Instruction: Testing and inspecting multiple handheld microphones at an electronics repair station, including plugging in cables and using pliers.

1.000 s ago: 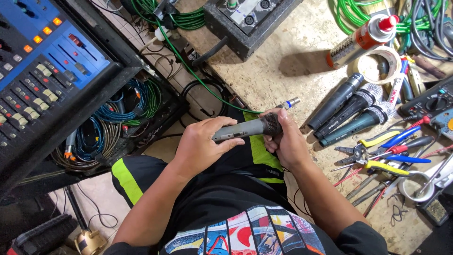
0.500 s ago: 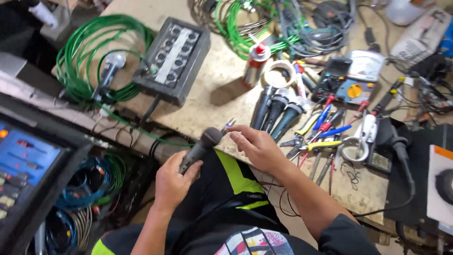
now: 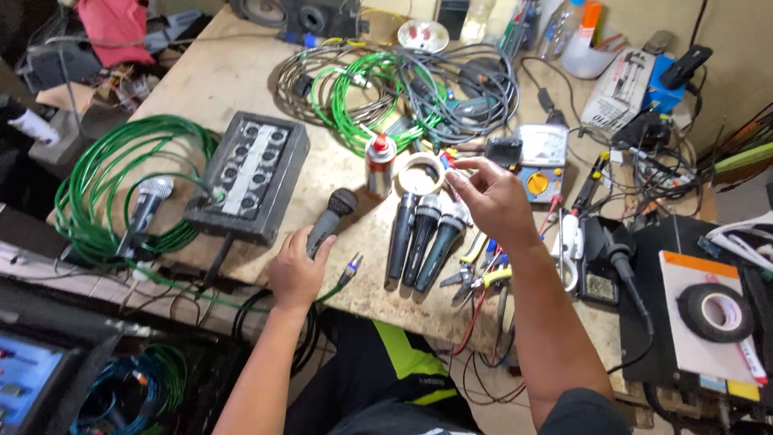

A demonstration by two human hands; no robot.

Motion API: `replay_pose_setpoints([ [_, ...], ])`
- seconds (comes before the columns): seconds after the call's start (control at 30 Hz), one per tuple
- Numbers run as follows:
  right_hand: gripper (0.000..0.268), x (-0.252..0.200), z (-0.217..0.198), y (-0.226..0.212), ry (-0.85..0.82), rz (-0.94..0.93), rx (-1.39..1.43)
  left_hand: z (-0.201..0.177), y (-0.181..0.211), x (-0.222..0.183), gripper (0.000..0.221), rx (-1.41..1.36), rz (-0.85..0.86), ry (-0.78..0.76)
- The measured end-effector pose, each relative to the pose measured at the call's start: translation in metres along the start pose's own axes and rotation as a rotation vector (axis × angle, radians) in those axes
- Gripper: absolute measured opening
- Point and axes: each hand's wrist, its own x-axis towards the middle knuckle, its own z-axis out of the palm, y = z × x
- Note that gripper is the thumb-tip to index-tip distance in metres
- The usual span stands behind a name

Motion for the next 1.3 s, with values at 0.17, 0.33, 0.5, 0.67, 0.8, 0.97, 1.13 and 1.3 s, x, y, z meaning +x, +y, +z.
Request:
replay_pose_setpoints([
  [0.17, 0.027, 0.067, -0.027, -0.014, -0.028, -0.059, -0.091, 0.006, -0.002, -0.003, 0.046, 0.149, 0.011, 0.083],
  [0.33, 0.014, 0.244, 0.007, 0.07, 0.049, 0.004, -0.037, 0.003, 0.006, -0.001, 0.046, 0.127, -0.028, 0.105],
  [0.5, 0.024, 0.39, 0.069, 0.144, 0.062, -0.116, -0.368, 0.007, 0.007, 0.009, 0.046, 0.168, 0.016, 0.208],
  [0.67, 0.032, 0.485, 0.11, 0.183, 0.116, -0.058, -0.47, 0.029, -0.006, 0.003, 0.048, 0.185, -0.134, 0.207],
  [0.8, 0.043, 0.506, 0.13, 0.167, -0.08, 0.361, -0.502, 0.049, -0.022, -0.007, 0.054, 0.227, -0.295, 0.209],
  [0.97, 0.009, 0.525, 0.152, 0.19, 0.079, 0.333, -0.351, 0.056, -0.032, -0.016, 0.056, 0.223, -0.374, 0.13],
  [1.13, 0.012, 0.528, 0.156, 0.209, 0.254, -0.014, -0.284, 0.069, -0.043, -0.031, 0.059, 0.206, -0.41, 0.058],
  [1.3, 0.015, 0.515, 0.15, 0.203, 0.286, 0.07, -0.265, 0.062, -0.036, -0.025, 0.056, 0.182, -0.473, 0.04],
])
